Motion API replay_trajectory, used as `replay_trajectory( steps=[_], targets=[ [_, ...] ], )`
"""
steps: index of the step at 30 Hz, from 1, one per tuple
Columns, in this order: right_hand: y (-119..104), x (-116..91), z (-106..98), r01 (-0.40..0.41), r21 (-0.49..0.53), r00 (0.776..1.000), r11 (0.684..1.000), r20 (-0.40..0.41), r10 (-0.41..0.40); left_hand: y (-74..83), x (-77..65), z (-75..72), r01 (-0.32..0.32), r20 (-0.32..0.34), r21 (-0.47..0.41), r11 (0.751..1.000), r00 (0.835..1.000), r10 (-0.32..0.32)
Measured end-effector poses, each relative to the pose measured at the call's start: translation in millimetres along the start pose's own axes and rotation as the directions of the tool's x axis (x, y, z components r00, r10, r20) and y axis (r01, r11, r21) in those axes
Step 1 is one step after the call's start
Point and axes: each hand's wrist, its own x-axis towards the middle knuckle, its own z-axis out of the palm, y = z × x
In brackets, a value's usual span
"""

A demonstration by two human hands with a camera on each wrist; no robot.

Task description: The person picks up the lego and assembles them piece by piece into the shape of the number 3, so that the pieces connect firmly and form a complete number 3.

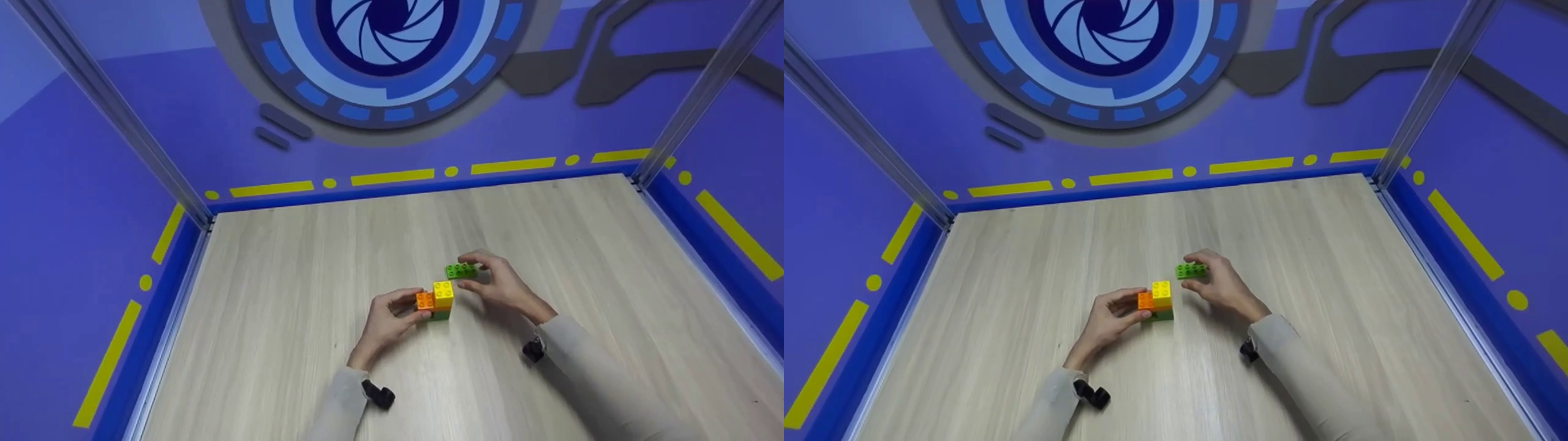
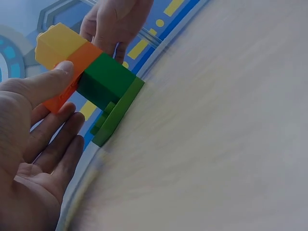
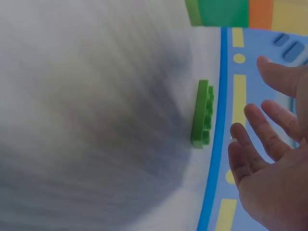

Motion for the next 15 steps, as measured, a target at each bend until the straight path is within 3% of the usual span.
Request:
replay_trajectory(
  steps=[15],
  targets=[
    [22.2, 16.4, 1.0, -0.118, -0.077, 0.991, 0.990, 0.058, 0.122, -3.5, 0.2, 0.7, -0.012, 0.013, -0.063, 0.998, 1.000, 0.013]
  ],
)
